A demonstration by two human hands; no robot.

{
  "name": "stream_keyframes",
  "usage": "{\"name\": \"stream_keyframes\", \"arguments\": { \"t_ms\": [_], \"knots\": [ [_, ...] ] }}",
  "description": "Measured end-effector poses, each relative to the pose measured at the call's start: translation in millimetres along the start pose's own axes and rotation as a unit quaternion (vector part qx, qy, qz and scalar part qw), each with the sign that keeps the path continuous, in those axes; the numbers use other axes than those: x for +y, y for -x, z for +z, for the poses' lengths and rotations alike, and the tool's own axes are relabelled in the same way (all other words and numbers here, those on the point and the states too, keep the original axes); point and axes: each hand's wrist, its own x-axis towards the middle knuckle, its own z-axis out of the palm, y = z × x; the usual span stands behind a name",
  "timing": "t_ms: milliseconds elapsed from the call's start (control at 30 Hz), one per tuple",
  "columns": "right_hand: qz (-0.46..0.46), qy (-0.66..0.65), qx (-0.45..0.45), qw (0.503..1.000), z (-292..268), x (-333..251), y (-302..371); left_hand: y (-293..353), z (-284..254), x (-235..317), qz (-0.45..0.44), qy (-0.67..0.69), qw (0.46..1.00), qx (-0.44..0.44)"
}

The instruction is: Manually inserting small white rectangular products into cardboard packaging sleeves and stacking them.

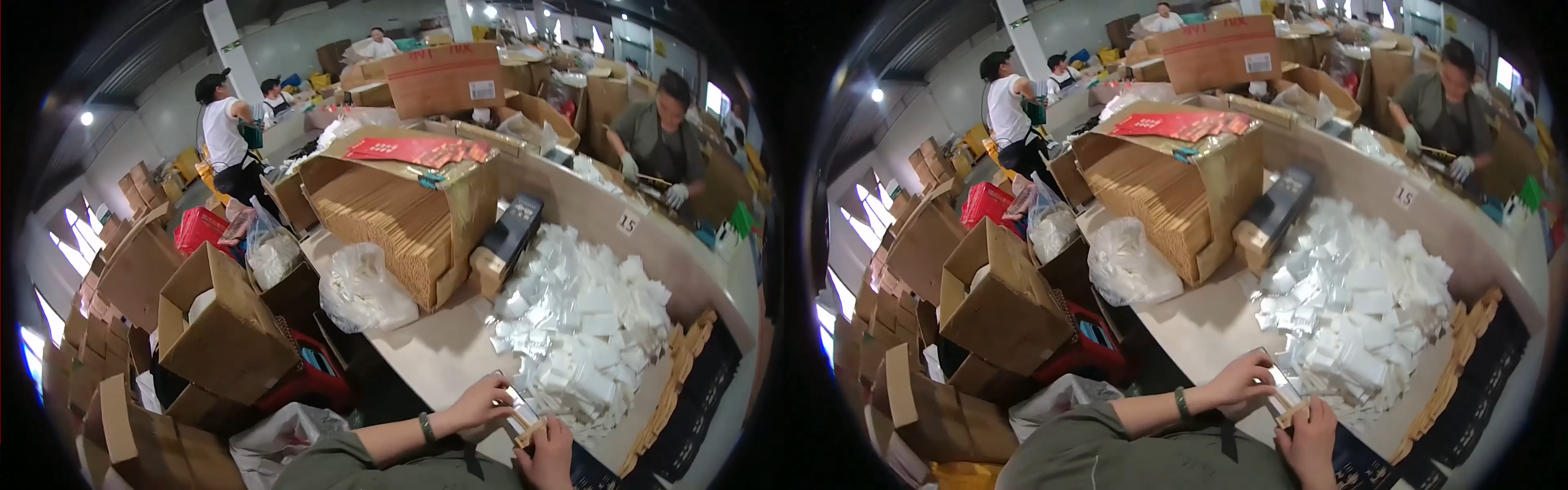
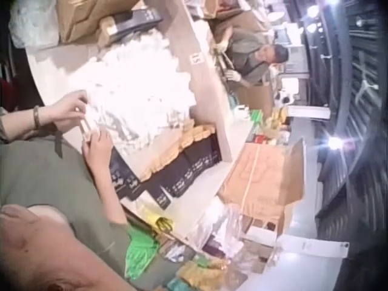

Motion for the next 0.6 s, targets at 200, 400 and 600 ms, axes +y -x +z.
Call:
{"name": "stream_keyframes", "arguments": {
  "t_ms": [200,400,600],
  "knots": [
    [0.042,-0.029,-0.008,0.999,1.7,-5.1,4.0,7.7,-7.3,7.8,-0.115,-0.141,0.98,0.075],
    [0.004,-0.014,0.03,0.999,28.5,16.1,8.1,1.6,45.1,37.2,-0.09,-0.015,0.996,0.011],
    [-0.009,-0.014,0.006,1.0,20.9,17.0,1.9,-12.0,52.7,42.0,-0.212,0.24,0.944,-0.081]
  ]
}}
